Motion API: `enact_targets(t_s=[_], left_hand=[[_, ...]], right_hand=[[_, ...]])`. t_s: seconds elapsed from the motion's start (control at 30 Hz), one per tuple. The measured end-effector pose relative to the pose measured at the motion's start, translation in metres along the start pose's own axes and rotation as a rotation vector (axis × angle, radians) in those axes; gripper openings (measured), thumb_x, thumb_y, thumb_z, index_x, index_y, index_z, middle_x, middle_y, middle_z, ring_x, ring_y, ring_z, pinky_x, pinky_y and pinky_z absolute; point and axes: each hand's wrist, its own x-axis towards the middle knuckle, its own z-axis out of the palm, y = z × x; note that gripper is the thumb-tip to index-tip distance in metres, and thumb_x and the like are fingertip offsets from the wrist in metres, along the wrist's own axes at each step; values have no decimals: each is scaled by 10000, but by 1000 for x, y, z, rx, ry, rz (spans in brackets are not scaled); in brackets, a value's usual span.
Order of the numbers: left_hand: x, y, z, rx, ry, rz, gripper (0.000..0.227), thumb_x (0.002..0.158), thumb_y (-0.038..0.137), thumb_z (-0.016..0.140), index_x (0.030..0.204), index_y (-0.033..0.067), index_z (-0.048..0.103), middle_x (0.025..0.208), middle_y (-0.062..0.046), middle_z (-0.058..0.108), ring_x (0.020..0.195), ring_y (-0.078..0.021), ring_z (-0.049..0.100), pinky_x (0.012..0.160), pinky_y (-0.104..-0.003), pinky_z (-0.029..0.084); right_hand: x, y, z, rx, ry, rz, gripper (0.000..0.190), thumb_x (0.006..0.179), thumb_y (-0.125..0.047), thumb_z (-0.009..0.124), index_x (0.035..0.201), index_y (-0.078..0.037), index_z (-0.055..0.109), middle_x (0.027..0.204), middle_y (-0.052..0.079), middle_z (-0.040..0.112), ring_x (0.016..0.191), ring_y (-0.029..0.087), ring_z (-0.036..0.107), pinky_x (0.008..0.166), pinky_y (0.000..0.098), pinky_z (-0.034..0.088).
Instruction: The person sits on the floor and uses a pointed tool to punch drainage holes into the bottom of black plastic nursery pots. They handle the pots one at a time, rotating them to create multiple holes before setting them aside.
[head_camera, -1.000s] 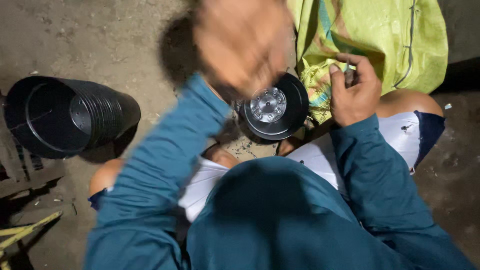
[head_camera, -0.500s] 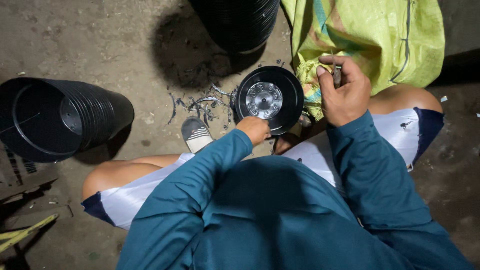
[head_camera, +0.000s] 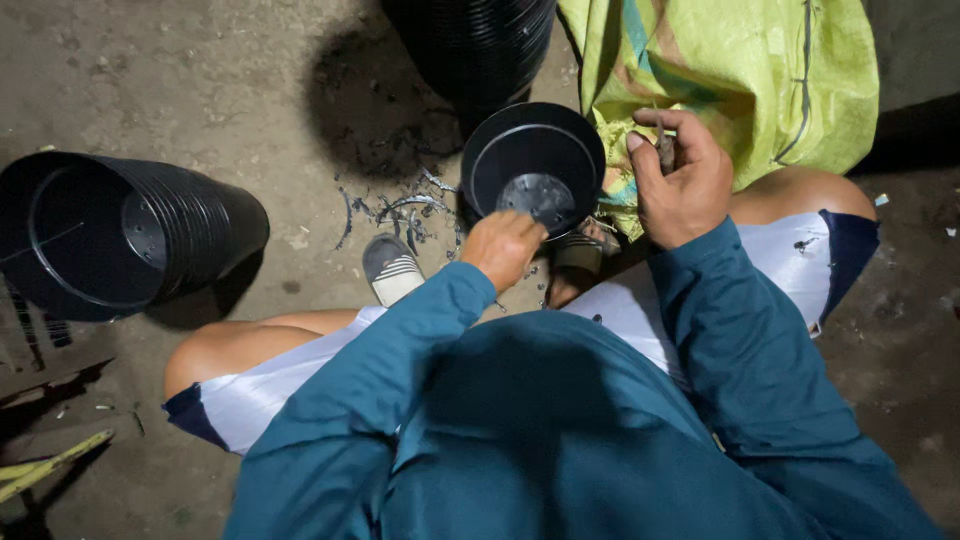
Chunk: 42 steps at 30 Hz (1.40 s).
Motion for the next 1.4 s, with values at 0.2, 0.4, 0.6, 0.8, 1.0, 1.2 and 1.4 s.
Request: enact_targets(t_s=[0.2, 0.4, 0.6, 0.8, 1.0, 1.2, 1.4], left_hand=[[6, 7, -81, -60, 361, -453, 153, 1029, 206, 632, 991, 59, 650, 810, -164, 683, 710, -371, 654, 631, -476, 506], [-14, -52, -148, -354, 514, -1023, 418, 976, 388, 796, 856, 7, 672, 728, -98, 673, 643, -175, 592, 606, -386, 506], [-35, -71, -163, -1148, 301, -1318, 363, 868, 361, 793, 871, 5, 724, 796, -56, 740, 634, -133, 675, 566, -299, 554], [-29, -65, -153, -1173, 184, -1308, 350, 878, 352, 783, 855, 8, 725, 778, -67, 739, 604, -127, 674, 545, -264, 549], [-25, -62, -152, -1119, 191, -1302, 347, 871, 340, 807, 803, 18, 697, 721, -54, 719, 557, -119, 649, 504, -265, 524], [-19, -54, -162, -944, 193, -1250, 373, 873, 348, 818, 748, 23, 684, 677, -34, 690, 524, -95, 601, 471, -251, 478], [-17, -36, -178, -888, 159, -1201, 365, 867, 344, 810, 786, 2, 712, 693, -34, 707, 555, -90, 625, 492, -249, 493]], right_hand=[[-2, 0, -2, 10, 0, 57, 247, 1022, -110, 750, 1239, -12, 684, 802, -57, 551, 699, 24, 443, 619, 206, 372], [-6, -12, 0, 9, -64, -84, 205, 1095, -100, 706, 1265, 8, 669, 936, -47, 601, 806, 54, 507, 726, 226, 439], [-15, -35, 0, 26, -211, -94, 232, 1125, -90, 557, 1317, -26, 670, 847, 11, 605, 754, 81, 530, 695, 252, 448], [-24, -60, 2, -142, -311, -376, 166, 1060, -83, 665, 1218, -65, 708, 856, 101, 663, 744, 182, 645, 692, 311, 509], [-16, -89, -9, -469, -364, -745, 330, 850, -125, 791, 1179, -156, 777, 747, 80, 548, 655, 265, 575, 582, 397, 451], [-10, -112, -18, -791, -367, -968, 416, 838, -182, 703, 1248, -179, 776, 837, 38, 561, 749, 240, 601, 631, 378, 460], [-15, -115, -24, -888, -506, -963, 464, 797, -170, 641, 1247, -98, 728, 963, 89, 649, 790, 256, 660, 678, 384, 513]])
